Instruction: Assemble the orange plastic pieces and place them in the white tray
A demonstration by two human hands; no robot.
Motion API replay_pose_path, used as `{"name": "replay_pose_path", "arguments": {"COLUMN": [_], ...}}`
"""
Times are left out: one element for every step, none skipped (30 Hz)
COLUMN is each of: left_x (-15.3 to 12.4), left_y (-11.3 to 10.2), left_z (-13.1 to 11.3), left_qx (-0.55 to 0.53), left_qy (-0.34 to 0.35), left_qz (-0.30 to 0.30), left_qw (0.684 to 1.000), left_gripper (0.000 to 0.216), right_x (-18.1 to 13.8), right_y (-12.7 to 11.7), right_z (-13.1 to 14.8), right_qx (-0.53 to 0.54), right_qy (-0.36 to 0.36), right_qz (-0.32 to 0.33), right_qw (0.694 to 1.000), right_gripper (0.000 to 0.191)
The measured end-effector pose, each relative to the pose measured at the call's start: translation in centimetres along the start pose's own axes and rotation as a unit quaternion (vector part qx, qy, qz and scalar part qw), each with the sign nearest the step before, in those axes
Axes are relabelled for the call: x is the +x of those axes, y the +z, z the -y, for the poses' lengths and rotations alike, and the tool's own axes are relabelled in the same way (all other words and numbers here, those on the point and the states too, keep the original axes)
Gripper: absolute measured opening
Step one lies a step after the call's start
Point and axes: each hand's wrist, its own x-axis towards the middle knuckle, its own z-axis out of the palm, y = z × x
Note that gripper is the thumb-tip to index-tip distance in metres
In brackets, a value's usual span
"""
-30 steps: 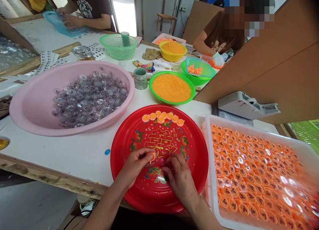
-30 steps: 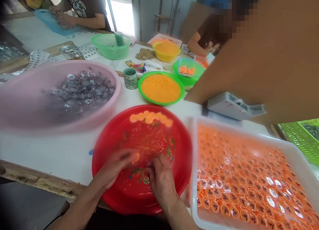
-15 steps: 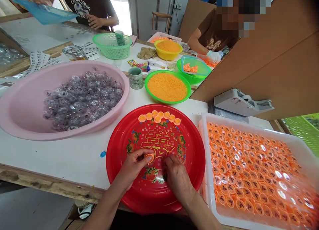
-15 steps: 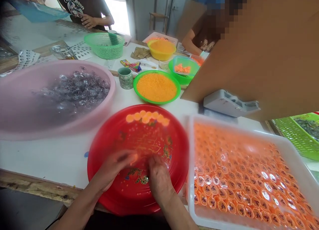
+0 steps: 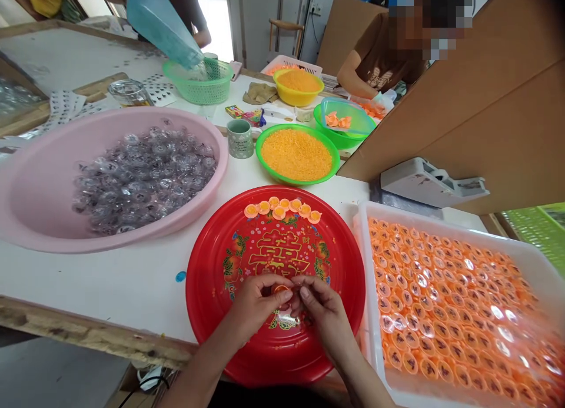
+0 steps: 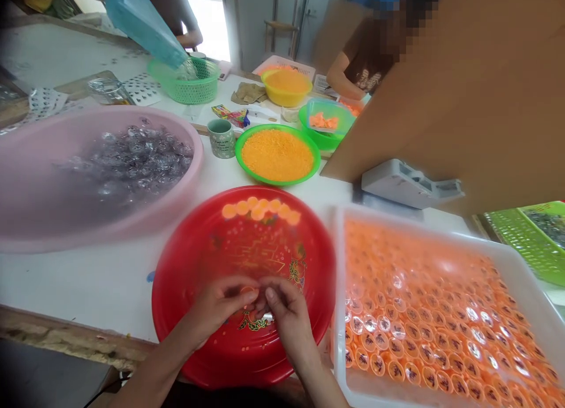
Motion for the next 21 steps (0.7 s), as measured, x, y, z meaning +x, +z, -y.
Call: {"name": "replay_pose_path", "arguments": {"left_x": [0.1,0.2,0.2,0.2,0.2,0.1,0.0,-0.1,-0.2,-0.2,-0.3,-0.3,-0.3,-0.2,-0.2,-0.1,-0.1,0.0,0.0,0.0,0.0], "left_y": [0.2,0.4,0.5,0.5,0.5,0.4,0.3,0.2,0.0,-0.1,-0.2,-0.2,-0.3,-0.3,-0.3,-0.2,-0.2,-0.2,-0.2,-0.3,-0.3], "left_z": [0.1,0.2,0.3,0.4,0.4,0.4,0.3,0.2,0.0,-0.1,-0.3,-0.4,-0.5,-0.6,-0.6,-0.6,-0.6,-0.5,-0.4,-0.4,-0.3], "left_qx": [0.008,0.013,0.015,0.014,0.014,0.015,0.014,0.010,0.003,-0.008,-0.021,-0.034,-0.044,-0.052,-0.058,-0.063,-0.065,-0.067,-0.068,-0.068,-0.070], "left_qy": [0.004,0.003,-0.001,-0.007,-0.012,-0.018,-0.025,-0.033,-0.043,-0.053,-0.062,-0.067,-0.067,-0.065,-0.061,-0.059,-0.058,-0.058,-0.059,-0.059,-0.058], "left_qz": [0.001,0.004,0.006,0.002,-0.008,-0.020,-0.029,-0.032,-0.028,-0.017,-0.004,0.007,0.016,0.022,0.024,0.022,0.019,0.015,0.009,0.003,-0.001], "left_qw": [1.000,1.000,1.000,1.000,1.000,1.000,0.999,0.999,0.999,0.998,0.998,0.997,0.997,0.996,0.996,0.996,0.996,0.996,0.996,0.996,0.996], "left_gripper": [0.017,0.016,0.017,0.018,0.021,0.025,0.030,0.036,0.041,0.044,0.046,0.046,0.045,0.044,0.042,0.041,0.040,0.040,0.040,0.040,0.039], "right_x": [0.0,-0.1,-0.1,-0.2,-0.2,-0.3,-0.3,-0.4,-0.4,-0.5,-0.5,-0.5,-0.5,-0.6,-0.6,-0.6,-0.6,-0.7,-0.7,-0.6,-0.6], "right_y": [-0.1,-0.2,-0.3,-0.5,-0.7,-0.9,-1.2,-1.3,-1.5,-1.6,-1.6,-1.7,-1.7,-1.6,-1.6,-1.6,-1.6,-1.6,-1.5,-1.5,-1.5], "right_z": [0.0,0.0,0.0,0.1,0.1,0.2,0.3,0.5,0.6,0.7,0.8,0.9,0.9,0.9,0.9,0.9,0.9,1.0,1.0,1.0,1.1], "right_qx": [-0.008,-0.018,-0.029,-0.040,-0.050,-0.058,-0.061,-0.062,-0.060,-0.057,-0.052,-0.048,-0.045,-0.041,-0.036,-0.029,-0.020,-0.006,0.011,0.030,0.048], "right_qy": [-0.002,-0.004,-0.007,-0.010,-0.014,-0.020,-0.026,-0.032,-0.036,-0.037,-0.034,-0.027,-0.019,-0.010,-0.002,0.003,0.005,0.007,0.008,0.013,0.019], "right_qz": [0.001,-0.003,-0.011,-0.025,-0.042,-0.058,-0.070,-0.075,-0.074,-0.068,-0.061,-0.053,-0.045,-0.039,-0.033,-0.027,-0.024,-0.023,-0.024,-0.025,-0.028], "right_qw": [1.000,1.000,0.999,0.999,0.998,0.996,0.995,0.995,0.995,0.995,0.996,0.997,0.998,0.998,0.999,0.999,1.000,1.000,1.000,0.999,0.998], "right_gripper": [0.028,0.027,0.026,0.025,0.024,0.023,0.022,0.020,0.019,0.018,0.018,0.018,0.019,0.021,0.022,0.022,0.020,0.018,0.017,0.016,0.017]}}
